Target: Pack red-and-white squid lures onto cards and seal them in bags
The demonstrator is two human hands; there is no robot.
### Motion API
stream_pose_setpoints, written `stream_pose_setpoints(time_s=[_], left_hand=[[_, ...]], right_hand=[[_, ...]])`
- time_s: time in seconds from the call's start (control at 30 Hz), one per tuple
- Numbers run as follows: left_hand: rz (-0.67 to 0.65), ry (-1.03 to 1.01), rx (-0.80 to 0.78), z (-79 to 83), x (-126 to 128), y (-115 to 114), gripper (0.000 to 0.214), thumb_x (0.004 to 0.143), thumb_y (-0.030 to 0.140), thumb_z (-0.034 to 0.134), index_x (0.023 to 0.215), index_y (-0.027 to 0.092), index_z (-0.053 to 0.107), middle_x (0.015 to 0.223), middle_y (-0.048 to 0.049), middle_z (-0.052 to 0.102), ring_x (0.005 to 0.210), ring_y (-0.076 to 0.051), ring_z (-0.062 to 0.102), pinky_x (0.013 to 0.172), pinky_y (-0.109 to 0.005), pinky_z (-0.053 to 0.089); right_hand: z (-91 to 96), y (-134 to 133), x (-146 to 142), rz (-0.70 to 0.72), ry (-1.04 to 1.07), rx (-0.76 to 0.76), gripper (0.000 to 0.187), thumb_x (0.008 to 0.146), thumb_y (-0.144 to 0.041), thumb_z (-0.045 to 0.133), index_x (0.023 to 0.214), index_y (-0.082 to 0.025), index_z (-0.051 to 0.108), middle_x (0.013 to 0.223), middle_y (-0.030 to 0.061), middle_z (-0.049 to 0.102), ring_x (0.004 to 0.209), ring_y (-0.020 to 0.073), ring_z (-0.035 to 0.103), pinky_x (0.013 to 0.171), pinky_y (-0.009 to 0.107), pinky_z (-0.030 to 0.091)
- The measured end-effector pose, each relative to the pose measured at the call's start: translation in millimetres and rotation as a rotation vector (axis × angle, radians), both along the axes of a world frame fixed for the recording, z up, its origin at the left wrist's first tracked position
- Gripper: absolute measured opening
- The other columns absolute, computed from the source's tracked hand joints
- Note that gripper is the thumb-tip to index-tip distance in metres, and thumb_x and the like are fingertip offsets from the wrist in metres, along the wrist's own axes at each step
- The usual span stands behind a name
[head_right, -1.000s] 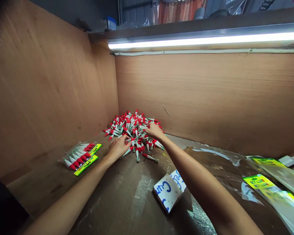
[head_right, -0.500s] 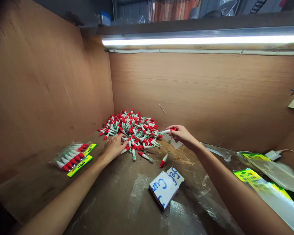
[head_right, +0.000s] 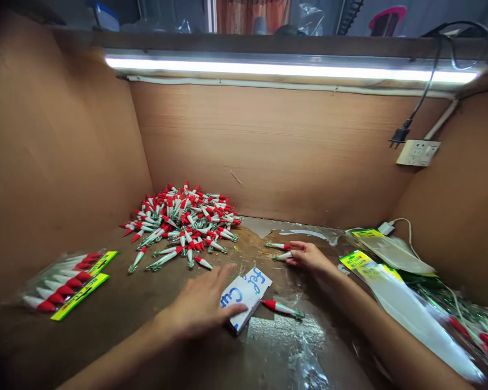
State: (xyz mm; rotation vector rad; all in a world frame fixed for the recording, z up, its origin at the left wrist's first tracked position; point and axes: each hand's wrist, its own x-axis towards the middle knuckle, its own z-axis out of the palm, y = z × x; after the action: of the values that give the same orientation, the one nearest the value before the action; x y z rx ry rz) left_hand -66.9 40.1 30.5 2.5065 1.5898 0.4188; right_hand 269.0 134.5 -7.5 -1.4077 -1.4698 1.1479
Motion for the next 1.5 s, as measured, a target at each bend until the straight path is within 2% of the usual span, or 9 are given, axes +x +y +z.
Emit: stream_pose_setpoints(time_s=[0.13, 0.23, 0.43, 0.7, 0.93, 1.07, 1.23, 1.4, 1.5], left_hand=[[-0.024, 0.074, 0.027, -20.1, 23, -23, 0.094, 0.067, 0.067, 0.067, 0.148, 0.03, 0.037, 0.124, -0.0184, 0.059, 0.111, -0.041, 0.058, 0.085, -0.052, 0.049], [0.013, 0.09, 0.141, -22.0, 13, -13, 0.082, 0.073, 0.049, 0.066, 0.148, 0.031, 0.035, 0.123, -0.0153, 0.059, 0.111, -0.036, 0.057, 0.085, -0.047, 0.05], [0.083, 0.085, 0.311, -15.2, -18, 18, 0.073, 0.08, 0.036, 0.06, 0.147, 0.029, 0.032, 0.122, -0.0123, 0.057, 0.112, -0.032, 0.055, 0.091, -0.044, 0.047], [-0.041, -0.03, 0.296, -9.1, -11, 13, 0.079, 0.077, 0.031, 0.064, 0.148, 0.032, 0.029, 0.129, -0.0085, 0.055, 0.114, -0.031, 0.053, 0.096, -0.044, 0.047], [-0.194, -0.065, 0.302, 4.9, -9, 6, 0.086, 0.075, 0.02, 0.063, 0.15, 0.031, 0.023, 0.138, -0.0076, 0.05, 0.123, -0.03, 0.048, 0.105, -0.047, 0.041], [-0.25, -0.064, 0.317, 11.2, -10, 4, 0.085, 0.075, 0.016, 0.061, 0.149, 0.032, 0.023, 0.14, -0.0072, 0.049, 0.126, -0.031, 0.047, 0.107, -0.049, 0.04], [-0.298, -0.021, 0.296, 11.4, -10, 4, 0.086, 0.074, 0.016, 0.062, 0.15, 0.032, 0.024, 0.139, -0.0066, 0.049, 0.126, -0.032, 0.046, 0.106, -0.047, 0.042], [-0.315, -0.047, 0.313, 9.7, -11, 9, 0.087, 0.072, 0.015, 0.064, 0.149, 0.028, 0.026, 0.137, -0.0077, 0.051, 0.121, -0.03, 0.048, 0.103, -0.046, 0.044], [-0.324, -0.057, 0.326, 8.4, -12, 12, 0.087, 0.072, 0.014, 0.064, 0.149, 0.028, 0.027, 0.137, -0.0078, 0.051, 0.121, -0.031, 0.049, 0.103, -0.047, 0.044]], right_hand=[[-5.1, -6, 14, -0.032, -0.331, 0.107, 0.027, 0.074, -0.034, 0.07, 0.096, -0.018, 0.076, 0.077, 0.0059, 0.076, 0.072, 0.0232, 0.069, 0.068, 0.032, 0.054], [1.6, -15, 12, -0.032, -0.45, 0.27, 0.027, 0.077, -0.037, 0.068, 0.096, -0.022, 0.078, 0.092, 0.0062, 0.077, 0.087, 0.0261, 0.07, 0.078, 0.034, 0.052], [21.5, -32, -9, -0.017, -0.151, 0.354, 0.038, 0.082, -0.044, 0.065, 0.108, -0.018, 0.075, 0.091, 0.0072, 0.077, 0.082, 0.0213, 0.07, 0.077, 0.032, 0.054], [32.0, -46, -31, -0.01, 0.038, 0.217, 0.045, 0.083, -0.059, 0.063, 0.083, -0.014, 0.072, 0.063, 0.0029, 0.067, 0.051, 0.0131, 0.061, 0.049, 0.023, 0.048], [38.1, -91, -71, 0.252, -0.583, 0.694, 0.026, 0.097, -0.04, 0.053, 0.099, -0.025, 0.074, 0.086, 0.0043, 0.075, 0.072, 0.0164, 0.066, 0.066, 0.026, 0.045], [36.0, -103, -85, 0.224, -0.937, 0.893, 0.026, 0.101, -0.033, 0.046, 0.098, -0.023, 0.07, 0.083, 0.0057, 0.071, 0.073, 0.0176, 0.061, 0.063, 0.029, 0.038], [34.3, -99, -86, 0.237, -1.038, 0.971, 0.024, 0.1, -0.03, 0.048, 0.088, -0.021, 0.066, 0.078, 0.0038, 0.066, 0.072, 0.0167, 0.055, 0.061, 0.029, 0.033], [30.5, -91, -81, 0.4, -1.019, 1.013, 0.02, 0.1, -0.024, 0.048, 0.093, -0.022, 0.066, 0.08, 0.0019, 0.065, 0.073, 0.015, 0.053, 0.06, 0.027, 0.031], [37.9, -96, -82, 0.339, -1.026, 0.976, 0.018, 0.101, -0.026, 0.047, 0.103, -0.024, 0.065, 0.085, 0.0025, 0.066, 0.076, 0.0154, 0.056, 0.059, 0.027, 0.029]])
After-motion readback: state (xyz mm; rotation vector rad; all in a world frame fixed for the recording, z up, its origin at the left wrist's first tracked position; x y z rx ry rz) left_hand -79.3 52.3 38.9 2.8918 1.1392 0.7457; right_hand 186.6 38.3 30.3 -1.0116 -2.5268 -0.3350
